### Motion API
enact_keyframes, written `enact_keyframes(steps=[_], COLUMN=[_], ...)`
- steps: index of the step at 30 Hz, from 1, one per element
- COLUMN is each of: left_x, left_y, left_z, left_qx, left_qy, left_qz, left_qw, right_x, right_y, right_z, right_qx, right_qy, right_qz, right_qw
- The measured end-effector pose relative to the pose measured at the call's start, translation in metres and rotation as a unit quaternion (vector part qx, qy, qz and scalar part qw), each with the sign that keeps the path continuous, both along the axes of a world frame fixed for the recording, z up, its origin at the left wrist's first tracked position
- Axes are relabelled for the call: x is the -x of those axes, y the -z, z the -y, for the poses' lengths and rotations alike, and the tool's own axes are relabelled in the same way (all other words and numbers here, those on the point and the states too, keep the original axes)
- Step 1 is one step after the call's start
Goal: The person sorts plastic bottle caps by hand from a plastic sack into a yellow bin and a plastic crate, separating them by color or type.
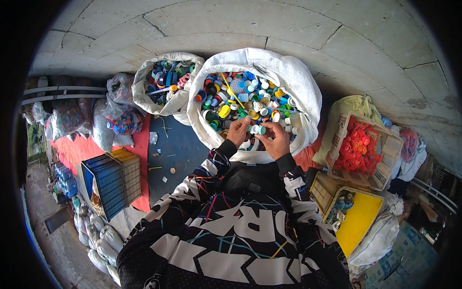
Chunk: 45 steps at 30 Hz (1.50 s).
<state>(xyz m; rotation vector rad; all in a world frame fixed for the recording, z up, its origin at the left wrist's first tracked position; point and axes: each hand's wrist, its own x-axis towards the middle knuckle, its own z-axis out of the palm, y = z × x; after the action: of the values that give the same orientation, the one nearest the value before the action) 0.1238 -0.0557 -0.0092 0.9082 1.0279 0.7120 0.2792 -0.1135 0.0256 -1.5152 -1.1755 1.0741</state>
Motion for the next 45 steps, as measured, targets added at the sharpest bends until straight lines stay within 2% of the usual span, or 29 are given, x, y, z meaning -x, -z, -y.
enact_keyframes(steps=[2, 8, 11, 14, 17, 20, 23, 26, 29, 32, 35, 38, 41, 44, 45], left_x=[0.003, 0.007, 0.009, 0.008, 0.009, 0.008, 0.009, 0.011, 0.017, 0.021, 0.024, 0.028, 0.029, 0.030, 0.031], left_y=[-0.010, -0.003, 0.013, -0.021, -0.021, -0.001, 0.008, 0.007, 0.005, 0.003, 0.001, 0.019, 0.026, 0.030, 0.029], left_z=[-0.002, -0.003, -0.002, -0.005, -0.007, -0.003, 0.000, -0.003, -0.006, -0.004, -0.001, 0.005, 0.009, 0.007, 0.006], left_qx=[0.012, -0.159, -0.174, -0.131, -0.146, -0.202, -0.174, -0.149, -0.178, -0.177, -0.196, -0.182, -0.142, -0.116, -0.113], left_qy=[0.022, 0.046, 0.066, 0.073, 0.113, 0.049, 0.044, 0.036, 0.077, 0.100, 0.099, 0.095, 0.132, 0.139, 0.138], left_qz=[-0.039, -0.132, -0.149, -0.183, -0.240, -0.239, -0.192, -0.176, -0.215, -0.205, -0.199, -0.163, -0.160, -0.170, -0.179], left_qw=[0.999, 0.977, 0.971, 0.972, 0.953, 0.948, 0.965, 0.972, 0.957, 0.957, 0.955, 0.965, 0.968, 0.969, 0.968], right_x=[-0.001, 0.002, 0.003, 0.004, 0.006, 0.006, 0.009, 0.017, 0.013, 0.019, 0.018, 0.019, 0.024, 0.016, 0.015], right_y=[0.001, -0.005, -0.010, -0.014, -0.020, -0.015, -0.024, -0.053, -0.026, -0.017, 0.014, 0.009, -0.017, -0.004, -0.001], right_z=[0.000, -0.001, -0.003, -0.006, -0.010, -0.014, -0.020, -0.028, -0.014, -0.012, -0.004, -0.004, -0.010, -0.011, -0.010], right_qx=[-0.003, 0.005, -0.026, 0.008, 0.041, 0.000, 0.095, 0.212, -0.010, -0.058, -0.014, 0.048, 0.102, 0.076, 0.070], right_qy=[-0.003, -0.016, -0.078, -0.116, -0.120, -0.130, -0.168, -0.182, -0.091, -0.103, -0.114, -0.132, -0.124, -0.154, -0.115], right_qz=[0.018, 0.025, 0.102, 0.166, 0.164, 0.297, 0.394, 0.375, 0.279, 0.178, 0.180, 0.303, 0.330, 0.320, 0.283], right_qw=[1.000, 1.000, 0.991, 0.979, 0.978, 0.946, 0.899, 0.884, 0.956, 0.977, 0.977, 0.943, 0.930, 0.932, 0.950])
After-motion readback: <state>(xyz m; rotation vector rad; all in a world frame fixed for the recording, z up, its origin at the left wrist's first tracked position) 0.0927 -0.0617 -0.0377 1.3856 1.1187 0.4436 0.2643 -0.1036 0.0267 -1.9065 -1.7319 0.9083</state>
